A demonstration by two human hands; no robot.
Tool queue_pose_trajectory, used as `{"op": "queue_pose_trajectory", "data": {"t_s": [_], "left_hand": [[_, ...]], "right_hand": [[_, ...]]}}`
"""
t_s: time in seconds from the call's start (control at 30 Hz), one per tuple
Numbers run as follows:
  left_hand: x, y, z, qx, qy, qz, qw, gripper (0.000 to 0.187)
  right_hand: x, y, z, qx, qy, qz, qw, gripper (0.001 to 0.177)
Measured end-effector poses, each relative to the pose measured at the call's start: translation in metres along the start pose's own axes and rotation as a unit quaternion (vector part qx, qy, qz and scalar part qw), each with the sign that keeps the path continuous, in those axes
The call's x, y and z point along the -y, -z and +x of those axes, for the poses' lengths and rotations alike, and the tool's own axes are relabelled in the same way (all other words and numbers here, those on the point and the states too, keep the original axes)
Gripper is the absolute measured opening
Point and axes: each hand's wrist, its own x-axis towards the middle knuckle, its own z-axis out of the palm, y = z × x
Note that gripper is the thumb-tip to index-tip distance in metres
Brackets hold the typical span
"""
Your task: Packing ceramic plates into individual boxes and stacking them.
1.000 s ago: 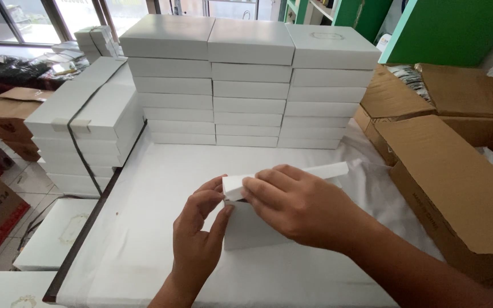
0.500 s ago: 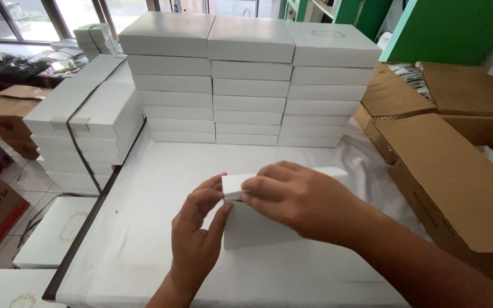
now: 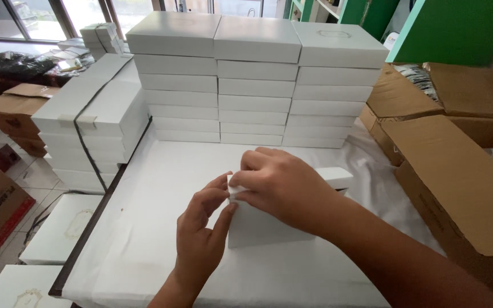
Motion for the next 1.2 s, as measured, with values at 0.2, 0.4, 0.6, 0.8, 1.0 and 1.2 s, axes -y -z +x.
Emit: {"op": "queue_pose_trajectory", "data": {"t_s": [0.2, 0.4, 0.6, 0.8, 1.0, 1.2], "left_hand": [[0.001, -0.001, 0.003, -0.005, 0.017, -0.01, 1.0, 0.015], [-0.011, 0.0, 0.005, 0.004, 0.022, -0.018, 1.0, 0.017], [0.007, 0.003, 0.005, 0.005, -0.006, 0.025, 1.0, 0.019], [-0.01, 0.0, 0.011, 0.029, -0.073, 0.105, 0.991, 0.016], [-0.024, -0.016, 0.021, 0.102, -0.044, 0.147, 0.983, 0.027], [-0.019, -0.031, 0.024, 0.096, -0.022, 0.188, 0.977, 0.021]], "right_hand": [[-0.005, -0.003, 0.004, 0.06, 0.07, -0.107, 0.99, 0.02], [-0.005, -0.002, -0.002, 0.049, 0.055, -0.019, 0.997, 0.031], [0.003, 0.015, -0.012, -0.005, 0.005, 0.087, 0.996, 0.019], [-0.022, 0.066, -0.074, -0.155, -0.226, 0.004, 0.962, 0.031], [-0.054, 0.054, -0.135, -0.089, -0.377, 0.195, 0.901, 0.022], [-0.05, 0.037, -0.14, -0.205, -0.27, 0.173, 0.925, 0.006]]}}
